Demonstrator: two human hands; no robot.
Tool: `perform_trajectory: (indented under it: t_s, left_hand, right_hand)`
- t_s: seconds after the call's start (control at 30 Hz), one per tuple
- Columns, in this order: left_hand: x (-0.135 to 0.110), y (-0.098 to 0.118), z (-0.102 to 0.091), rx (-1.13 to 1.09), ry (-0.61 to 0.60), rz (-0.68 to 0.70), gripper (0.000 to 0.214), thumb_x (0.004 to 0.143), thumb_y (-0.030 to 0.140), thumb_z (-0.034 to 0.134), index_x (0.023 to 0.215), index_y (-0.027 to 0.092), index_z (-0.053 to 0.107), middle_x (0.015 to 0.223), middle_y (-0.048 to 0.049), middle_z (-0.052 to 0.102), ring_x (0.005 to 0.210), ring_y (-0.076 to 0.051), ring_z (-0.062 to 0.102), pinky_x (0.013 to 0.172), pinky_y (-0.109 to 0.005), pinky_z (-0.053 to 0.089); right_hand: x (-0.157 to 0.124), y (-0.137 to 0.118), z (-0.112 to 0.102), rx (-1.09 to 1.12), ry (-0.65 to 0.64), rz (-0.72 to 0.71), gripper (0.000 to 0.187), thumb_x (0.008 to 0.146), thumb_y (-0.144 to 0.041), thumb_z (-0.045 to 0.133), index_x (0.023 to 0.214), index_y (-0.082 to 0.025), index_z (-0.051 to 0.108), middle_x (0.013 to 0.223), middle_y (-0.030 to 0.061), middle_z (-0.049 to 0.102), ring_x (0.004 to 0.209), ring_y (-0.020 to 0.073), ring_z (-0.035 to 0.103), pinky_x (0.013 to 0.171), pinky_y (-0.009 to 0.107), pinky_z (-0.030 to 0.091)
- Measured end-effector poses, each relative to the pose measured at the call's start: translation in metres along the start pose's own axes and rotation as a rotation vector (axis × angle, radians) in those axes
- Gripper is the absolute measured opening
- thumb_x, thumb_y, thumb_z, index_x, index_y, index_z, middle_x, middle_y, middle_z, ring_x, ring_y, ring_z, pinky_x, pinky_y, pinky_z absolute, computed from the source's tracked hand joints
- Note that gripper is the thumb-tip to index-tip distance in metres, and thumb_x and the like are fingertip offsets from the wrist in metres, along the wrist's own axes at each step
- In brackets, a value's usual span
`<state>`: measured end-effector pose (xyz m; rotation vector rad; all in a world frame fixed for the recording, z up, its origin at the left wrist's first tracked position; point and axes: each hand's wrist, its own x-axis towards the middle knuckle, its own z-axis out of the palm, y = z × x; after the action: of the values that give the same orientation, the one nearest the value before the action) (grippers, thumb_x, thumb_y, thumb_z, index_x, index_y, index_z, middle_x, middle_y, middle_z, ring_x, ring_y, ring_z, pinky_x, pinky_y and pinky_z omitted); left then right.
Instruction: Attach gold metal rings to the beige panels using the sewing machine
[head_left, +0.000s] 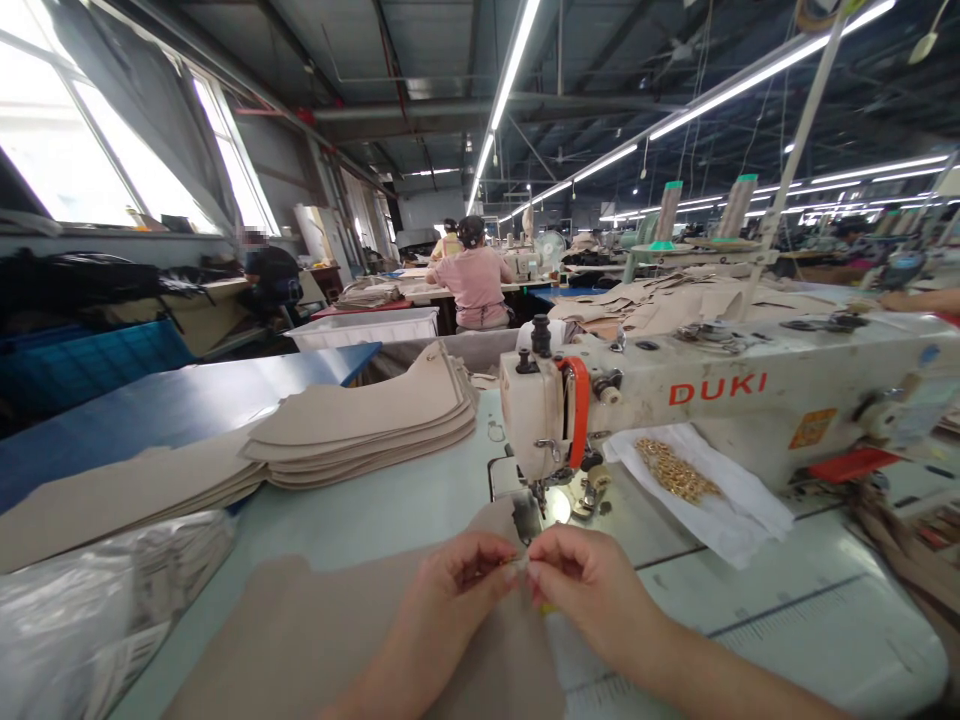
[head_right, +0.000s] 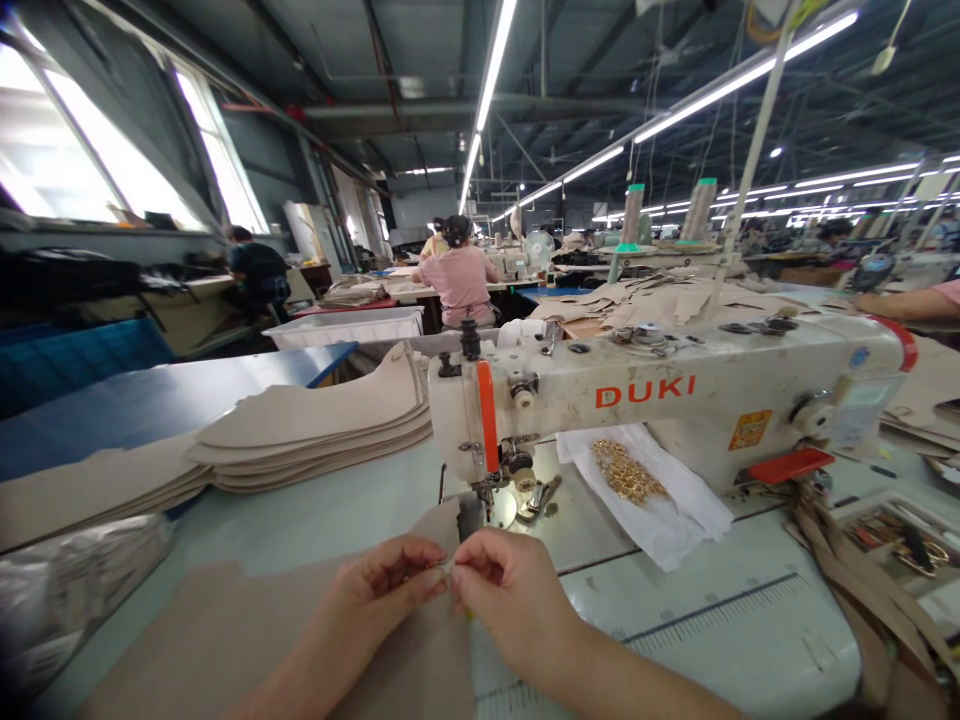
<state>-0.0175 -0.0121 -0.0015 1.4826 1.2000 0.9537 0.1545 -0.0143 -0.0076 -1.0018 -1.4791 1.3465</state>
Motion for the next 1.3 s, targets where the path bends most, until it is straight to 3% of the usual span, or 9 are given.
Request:
perform_trajectory:
  t_s: [0.13,0.43,0.63,0.8,0.9,0.97,1.17,1.3]
  left_hand:
    - [-0.002,0.007,0.001,0.059,-0.064,-0.03,0.019,0.075,0.036,0.061,0.079,0.018,0.067,0.071,-0.0013,0.065,0.07,-0.017,0.057,0.066,-0.025,0.043]
    - [-0.008,0.015,0.001,0.25,-0.013,0.021,0.018,0.078,0.034,0.055,0.075,0.02,0.064,0.066,0.0017,0.059,0.066,-0.016,0.053,0.06,-0.022,0.039]
    - [-0.008,0.017,0.001,0.318,-0.015,0.058,0.016,0.08,0.032,0.055,0.078,0.022,0.068,0.074,0.0005,0.067,0.072,-0.018,0.06,0.066,-0.024,0.044]
    - [-0.002,0.014,-0.007,0.521,0.018,0.163,0.027,0.089,0.03,0.04,0.095,0.023,0.065,0.095,-0.0032,0.069,0.092,-0.021,0.062,0.084,-0.033,0.047]
    - [0.001,0.008,-0.008,0.751,0.09,0.296,0.028,0.085,0.022,0.042,0.106,0.018,0.06,0.109,-0.0099,0.064,0.107,-0.026,0.056,0.095,-0.044,0.043]
    - [0.0,0.004,-0.005,0.869,0.074,0.38,0.028,0.084,0.019,0.043,0.107,0.016,0.059,0.111,-0.0113,0.062,0.109,-0.026,0.053,0.097,-0.046,0.043]
    - [-0.018,-0.004,0.012,0.887,0.09,0.428,0.036,0.084,0.018,0.043,0.119,0.015,0.049,0.113,-0.0133,0.061,0.108,-0.027,0.056,0.092,-0.048,0.048]
    - [-0.023,-0.013,0.012,0.893,0.133,0.425,0.041,0.083,0.021,0.043,0.123,0.014,0.046,0.117,-0.016,0.06,0.111,-0.029,0.056,0.093,-0.05,0.048]
  right_hand:
    - [0.0,0.002,-0.001,0.061,-0.026,0.042,0.007,0.074,-0.015,0.054,0.074,-0.015,0.061,0.065,-0.0009,0.062,0.06,0.0109,0.057,0.059,0.021,0.046]
    - [-0.003,-0.008,-0.004,-0.288,0.034,-0.13,0.011,0.077,-0.014,0.053,0.075,-0.017,0.064,0.067,-0.002,0.061,0.062,0.0091,0.054,0.059,0.018,0.04]
    - [-0.002,-0.009,-0.005,-0.42,0.037,-0.173,0.011,0.077,-0.014,0.052,0.071,-0.017,0.061,0.064,-0.0027,0.056,0.059,0.0091,0.049,0.057,0.019,0.036]
    - [0.001,-0.004,-0.008,-0.258,0.028,-0.01,0.008,0.073,-0.011,0.052,0.069,-0.016,0.058,0.057,-0.0042,0.052,0.054,0.0082,0.048,0.052,0.018,0.036]
    - [0.003,-0.004,-0.012,-0.122,0.015,0.144,0.007,0.073,-0.01,0.052,0.071,-0.015,0.056,0.058,-0.0048,0.054,0.051,0.0069,0.051,0.052,0.016,0.041]
    - [0.005,-0.006,-0.014,-0.097,-0.001,0.21,0.007,0.074,-0.01,0.051,0.072,-0.015,0.055,0.058,-0.0047,0.056,0.048,0.0057,0.051,0.049,0.015,0.041]
    - [0.018,-0.015,-0.013,-0.137,-0.099,0.347,0.012,0.071,-0.007,0.048,0.063,-0.015,0.053,0.052,-0.0036,0.059,0.04,0.0071,0.055,0.036,0.014,0.035]
    - [0.03,-0.015,-0.009,-0.154,-0.11,0.414,0.016,0.069,-0.006,0.047,0.057,-0.015,0.052,0.049,-0.0028,0.059,0.038,0.0089,0.056,0.034,0.015,0.036]
